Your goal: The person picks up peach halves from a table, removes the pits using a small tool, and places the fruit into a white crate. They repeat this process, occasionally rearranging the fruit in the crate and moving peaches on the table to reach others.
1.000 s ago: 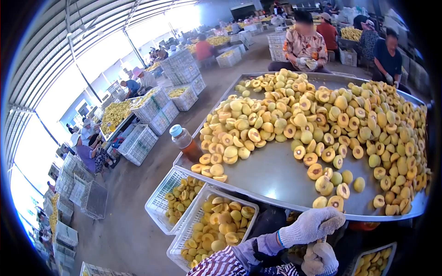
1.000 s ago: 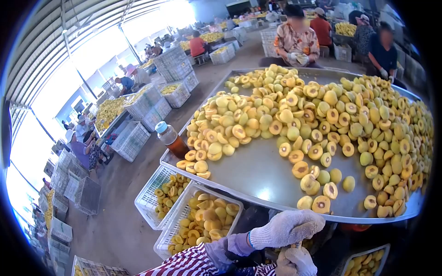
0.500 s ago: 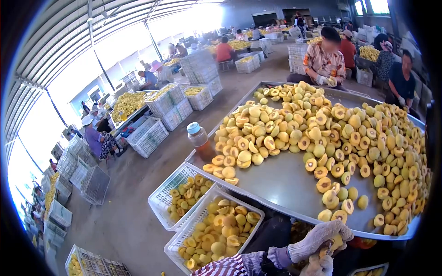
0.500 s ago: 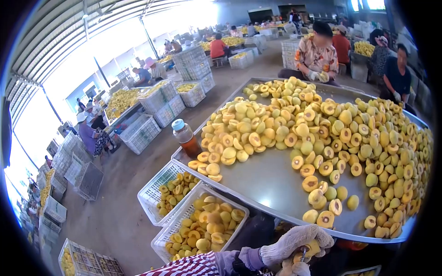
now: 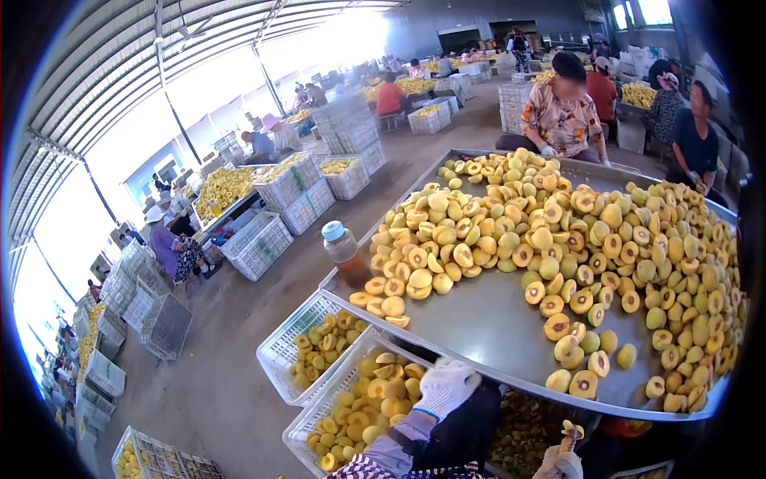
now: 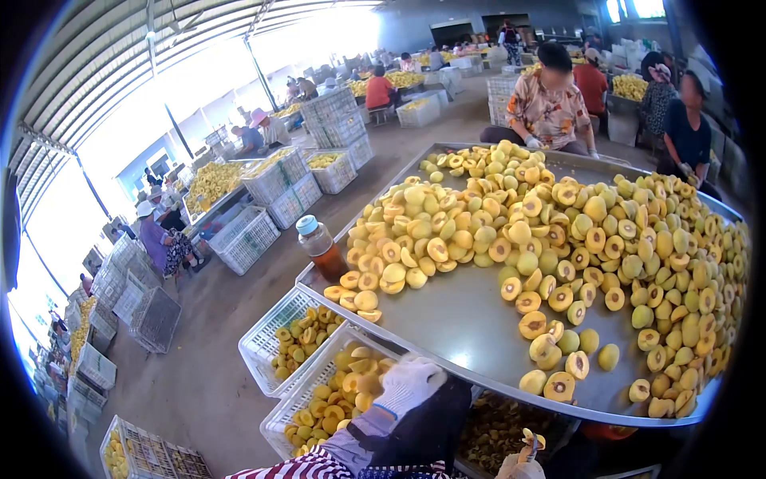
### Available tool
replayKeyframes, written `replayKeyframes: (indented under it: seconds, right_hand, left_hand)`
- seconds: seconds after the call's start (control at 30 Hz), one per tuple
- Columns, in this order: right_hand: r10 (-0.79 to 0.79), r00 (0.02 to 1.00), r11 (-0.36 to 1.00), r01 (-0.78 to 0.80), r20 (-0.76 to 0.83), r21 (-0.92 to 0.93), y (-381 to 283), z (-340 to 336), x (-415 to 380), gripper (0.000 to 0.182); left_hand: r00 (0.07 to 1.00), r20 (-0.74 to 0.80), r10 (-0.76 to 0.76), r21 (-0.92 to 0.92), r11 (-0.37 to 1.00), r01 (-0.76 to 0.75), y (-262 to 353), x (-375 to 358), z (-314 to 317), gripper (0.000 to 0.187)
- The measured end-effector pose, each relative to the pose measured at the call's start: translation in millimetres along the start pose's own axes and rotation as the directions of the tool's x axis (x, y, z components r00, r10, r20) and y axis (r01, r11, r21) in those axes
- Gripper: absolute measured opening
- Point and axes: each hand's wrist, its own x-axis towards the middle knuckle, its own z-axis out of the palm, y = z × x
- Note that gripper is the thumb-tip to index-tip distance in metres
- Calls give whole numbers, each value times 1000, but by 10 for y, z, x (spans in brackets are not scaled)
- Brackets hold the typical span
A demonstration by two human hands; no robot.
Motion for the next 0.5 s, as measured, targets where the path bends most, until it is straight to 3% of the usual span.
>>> replayKeyframes:
  seconds: [0.1,0.13,0.17,0.23,0.3,0.33,0.4,0.43,0.47,0.5]
  right_hand:
    - [42,989,931,-90,-140,-354,-5,113,45,20]
    - [-42,980,807,-82,-196,-585,9,266,111,26]
    - [73,971,799,-195,-229,-569,-44,293,123,25]
    - [-4,974,700,-159,-226,-697,-24,266,160,22]
    - [-5,968,709,-173,-251,-684,-71,266,146,19]
    - [-5,964,712,-184,-267,-677,-99,267,123,18]
    - [-279,960,357,78,-26,-931,-87,213,29,17]
    - [-354,926,131,191,134,-973,-94,240,0,17]
    - [-57,911,693,-258,-407,-673,-205,302,16,16]
    - [-148,946,558,-162,-290,-814,-205,237,15,17]
  left_hand:
    - [986,-127,109,115,989,-94,360,184,-195,7]
    - [984,-52,170,-11,985,-171,457,213,39,13]
    - [976,-14,216,-190,958,-215,604,243,346,22]
    - [898,307,316,-459,875,-151,1079,474,551,30]
    - [905,90,416,-330,870,-367,1422,470,947,28]
    - [883,179,435,-298,879,-373,1499,499,1016,27]
    - [858,296,420,-296,894,-335,1546,562,1173,26]
    - [862,326,388,-322,903,-285,1462,630,1273,26]
    - [866,357,349,-342,912,-227,1383,652,1358,25]
    - [854,440,278,-289,944,-159,1318,713,1287,26]
